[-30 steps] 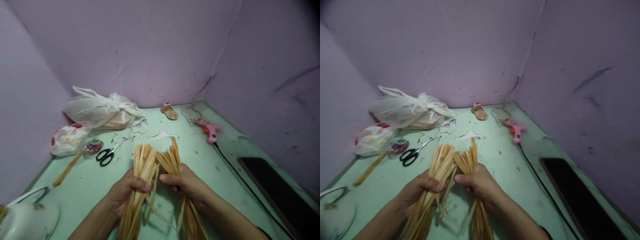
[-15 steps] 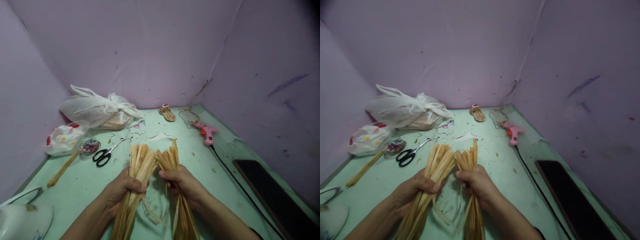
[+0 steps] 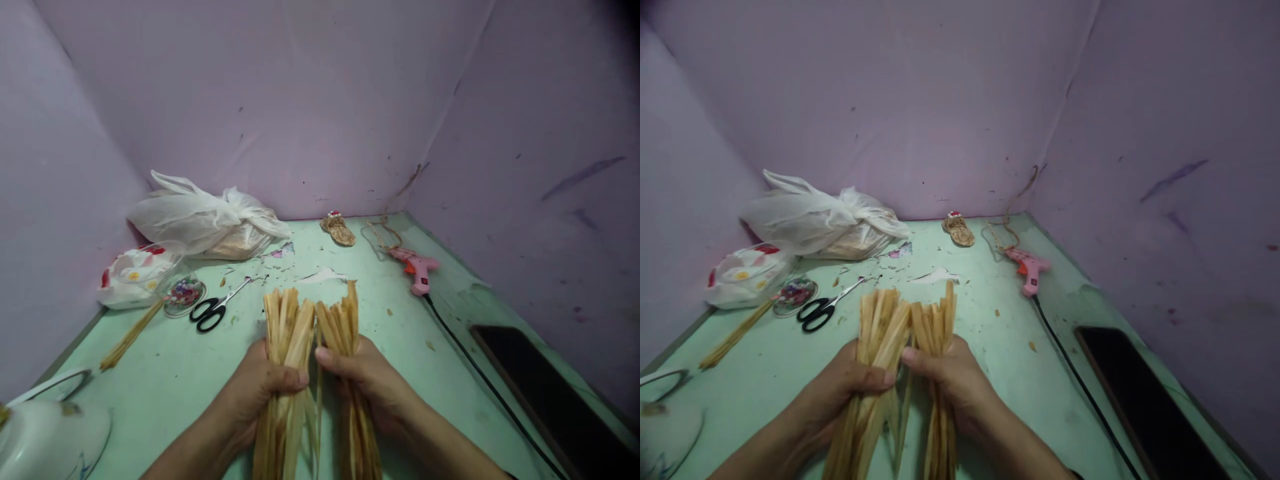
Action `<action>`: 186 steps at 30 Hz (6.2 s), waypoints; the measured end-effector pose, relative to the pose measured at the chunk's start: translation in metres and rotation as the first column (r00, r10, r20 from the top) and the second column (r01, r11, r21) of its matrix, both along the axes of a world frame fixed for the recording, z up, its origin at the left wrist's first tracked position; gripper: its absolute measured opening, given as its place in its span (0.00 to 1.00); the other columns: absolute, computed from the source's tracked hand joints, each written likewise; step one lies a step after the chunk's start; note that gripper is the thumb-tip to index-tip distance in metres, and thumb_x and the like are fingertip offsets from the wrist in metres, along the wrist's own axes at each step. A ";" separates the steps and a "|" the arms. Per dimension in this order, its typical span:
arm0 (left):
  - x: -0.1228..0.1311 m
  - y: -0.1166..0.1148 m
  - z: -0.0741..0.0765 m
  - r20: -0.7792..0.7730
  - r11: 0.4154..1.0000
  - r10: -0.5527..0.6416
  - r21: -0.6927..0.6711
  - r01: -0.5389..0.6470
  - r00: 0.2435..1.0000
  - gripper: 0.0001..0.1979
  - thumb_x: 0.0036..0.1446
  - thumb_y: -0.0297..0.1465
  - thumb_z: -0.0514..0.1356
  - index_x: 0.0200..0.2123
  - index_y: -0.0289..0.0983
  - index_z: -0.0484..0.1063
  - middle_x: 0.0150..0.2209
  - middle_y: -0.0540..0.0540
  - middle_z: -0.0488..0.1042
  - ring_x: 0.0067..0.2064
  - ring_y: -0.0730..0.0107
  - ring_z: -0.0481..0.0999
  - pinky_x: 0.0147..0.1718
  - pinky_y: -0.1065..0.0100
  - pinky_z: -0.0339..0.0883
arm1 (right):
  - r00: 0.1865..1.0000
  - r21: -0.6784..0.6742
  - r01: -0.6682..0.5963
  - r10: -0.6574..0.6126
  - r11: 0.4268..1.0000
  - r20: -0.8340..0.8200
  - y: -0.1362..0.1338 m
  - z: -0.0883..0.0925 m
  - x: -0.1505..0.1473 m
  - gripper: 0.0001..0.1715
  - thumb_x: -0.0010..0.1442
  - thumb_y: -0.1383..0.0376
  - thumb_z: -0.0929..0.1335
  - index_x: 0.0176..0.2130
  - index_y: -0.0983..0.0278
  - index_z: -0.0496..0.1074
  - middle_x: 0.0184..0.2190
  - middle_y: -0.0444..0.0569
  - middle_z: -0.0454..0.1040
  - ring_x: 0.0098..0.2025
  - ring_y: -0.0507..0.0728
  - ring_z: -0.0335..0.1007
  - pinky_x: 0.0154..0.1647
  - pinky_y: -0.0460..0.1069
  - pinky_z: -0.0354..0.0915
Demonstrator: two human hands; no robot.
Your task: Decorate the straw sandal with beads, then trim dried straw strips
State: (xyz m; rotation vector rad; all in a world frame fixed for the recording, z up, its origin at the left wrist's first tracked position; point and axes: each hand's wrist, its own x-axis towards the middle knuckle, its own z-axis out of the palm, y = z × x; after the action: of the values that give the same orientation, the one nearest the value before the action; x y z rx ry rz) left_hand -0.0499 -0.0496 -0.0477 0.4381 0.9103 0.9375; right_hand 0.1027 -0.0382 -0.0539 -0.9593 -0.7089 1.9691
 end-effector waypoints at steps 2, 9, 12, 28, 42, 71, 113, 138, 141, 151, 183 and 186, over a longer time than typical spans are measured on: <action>0.006 -0.004 -0.005 0.041 0.998 -0.045 0.047 0.044 0.998 0.25 0.32 0.19 0.65 0.40 0.30 0.71 0.27 0.41 0.77 0.31 0.57 0.77 0.31 0.61 0.70 | 0.999 -0.004 -0.019 0.019 1.000 -0.034 -0.004 -0.006 -0.007 0.23 0.38 0.67 0.75 0.37 0.69 0.73 0.26 0.48 0.75 0.28 0.55 0.70 0.33 0.50 0.67; 0.002 0.001 -0.007 0.050 0.997 -0.038 0.066 0.035 0.998 0.25 0.35 0.20 0.64 0.42 0.30 0.72 0.32 0.39 0.78 0.34 0.57 0.77 0.33 0.62 0.70 | 0.997 -0.159 0.080 -0.079 0.984 0.013 0.002 -0.007 -0.004 0.10 0.36 0.69 0.73 0.23 0.67 0.70 0.15 0.43 0.70 0.18 0.51 0.66 0.23 0.46 0.65; 0.000 0.001 -0.009 -0.008 0.997 -0.036 0.064 0.036 0.999 0.25 0.34 0.21 0.65 0.42 0.29 0.72 0.31 0.39 0.79 0.31 0.60 0.77 0.29 0.65 0.69 | 0.994 -0.197 0.106 -0.103 0.975 0.023 0.005 -0.009 -0.005 0.08 0.38 0.68 0.72 0.23 0.68 0.69 0.14 0.42 0.68 0.16 0.49 0.63 0.19 0.45 0.62; 0.005 0.000 -0.009 -0.053 1.000 0.007 0.022 -0.006 0.999 0.13 0.34 0.22 0.66 0.29 0.30 0.74 0.23 0.43 0.76 0.25 0.63 0.75 0.27 0.64 0.69 | 0.994 -0.117 0.100 -0.106 0.988 -0.041 0.002 -0.011 -0.006 0.16 0.37 0.68 0.74 0.31 0.69 0.73 0.18 0.45 0.72 0.20 0.54 0.68 0.26 0.50 0.66; 0.008 -0.002 -0.013 -0.090 0.990 0.075 0.122 -0.063 0.993 0.26 0.35 0.21 0.66 0.43 0.31 0.70 0.33 0.39 0.79 0.35 0.55 0.77 0.34 0.61 0.70 | 0.992 0.064 0.039 -0.046 0.997 0.115 -0.004 -0.009 -0.011 0.19 0.39 0.70 0.73 0.36 0.69 0.74 0.26 0.48 0.77 0.28 0.56 0.72 0.33 0.50 0.68; -0.035 0.023 0.018 -0.231 0.989 0.130 -0.035 -0.142 0.964 0.04 0.37 0.19 0.63 0.19 0.29 0.70 0.13 0.46 0.70 0.14 0.73 0.69 0.14 0.73 0.66 | 0.995 -0.347 0.102 -0.094 0.932 0.039 0.028 0.005 0.024 0.04 0.37 0.75 0.63 0.15 0.69 0.66 0.08 0.41 0.60 0.08 0.43 0.51 0.07 0.37 0.50; -0.006 0.005 -0.002 -0.111 0.999 0.042 0.016 -0.041 0.993 0.04 0.36 0.22 0.64 0.22 0.29 0.74 0.17 0.49 0.70 0.17 0.80 0.66 0.16 0.79 0.60 | 0.898 -0.284 -0.039 -0.091 0.958 -0.430 0.014 -0.009 0.010 0.21 0.29 0.76 0.63 0.29 0.71 0.74 0.16 0.39 0.62 0.18 0.46 0.57 0.19 0.41 0.62; -0.004 -0.002 -0.003 -0.070 0.998 -0.024 0.061 0.028 0.997 0.07 0.34 0.24 0.66 0.23 0.30 0.75 0.19 0.49 0.72 0.17 0.80 0.66 0.17 0.78 0.59 | 0.916 -0.268 -0.098 -0.019 0.959 -0.400 0.006 -0.015 -0.004 0.13 0.38 0.66 0.76 0.25 0.67 0.71 0.09 0.35 0.58 0.15 0.47 0.61 0.21 0.41 0.62; 0.000 -0.005 -0.005 -0.081 0.993 -0.101 0.051 0.105 0.992 0.06 0.35 0.26 0.65 0.22 0.29 0.75 0.15 0.48 0.70 0.17 0.79 0.66 0.17 0.78 0.59 | 0.903 -0.257 -0.229 0.106 0.939 -0.417 0.007 -0.019 -0.004 0.19 0.42 0.57 0.74 0.16 0.67 0.66 0.06 0.38 0.58 0.14 0.48 0.61 0.19 0.42 0.61; -0.012 0.015 0.001 -0.343 0.976 0.180 -0.052 -0.210 0.922 0.05 0.35 0.18 0.64 0.20 0.29 0.71 0.19 0.48 0.72 0.18 0.77 0.68 0.16 0.77 0.64 | 0.951 -0.372 0.142 -0.231 0.917 -0.207 0.024 0.003 0.013 0.14 0.55 0.67 0.65 0.20 0.68 0.71 0.13 0.44 0.70 0.16 0.49 0.67 0.23 0.44 0.68; 0.006 -0.002 -0.004 -0.004 0.998 0.039 0.045 -0.039 0.999 0.18 0.41 0.22 0.64 0.40 0.29 0.73 0.30 0.39 0.79 0.32 0.58 0.77 0.34 0.61 0.70 | 0.963 -0.005 0.141 -0.136 0.990 0.234 0.006 -0.015 -0.004 0.11 0.38 0.66 0.73 0.21 0.67 0.67 0.14 0.40 0.66 0.17 0.47 0.59 0.17 0.42 0.53; 0.004 -0.002 -0.007 -0.010 0.994 0.029 0.104 -0.027 1.000 0.19 0.39 0.21 0.64 0.39 0.29 0.73 0.29 0.39 0.78 0.31 0.57 0.77 0.33 0.61 0.70 | 0.965 0.057 0.124 -0.134 0.991 0.227 0.004 -0.015 -0.005 0.13 0.39 0.64 0.74 0.23 0.67 0.67 0.14 0.40 0.66 0.17 0.47 0.58 0.16 0.42 0.52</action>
State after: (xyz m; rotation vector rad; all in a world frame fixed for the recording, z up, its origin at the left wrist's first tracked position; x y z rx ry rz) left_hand -0.0457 -0.0517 -0.0549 0.5209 0.8828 1.0118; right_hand 0.0981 -0.0344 -0.0692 -1.1911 -0.7918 1.7401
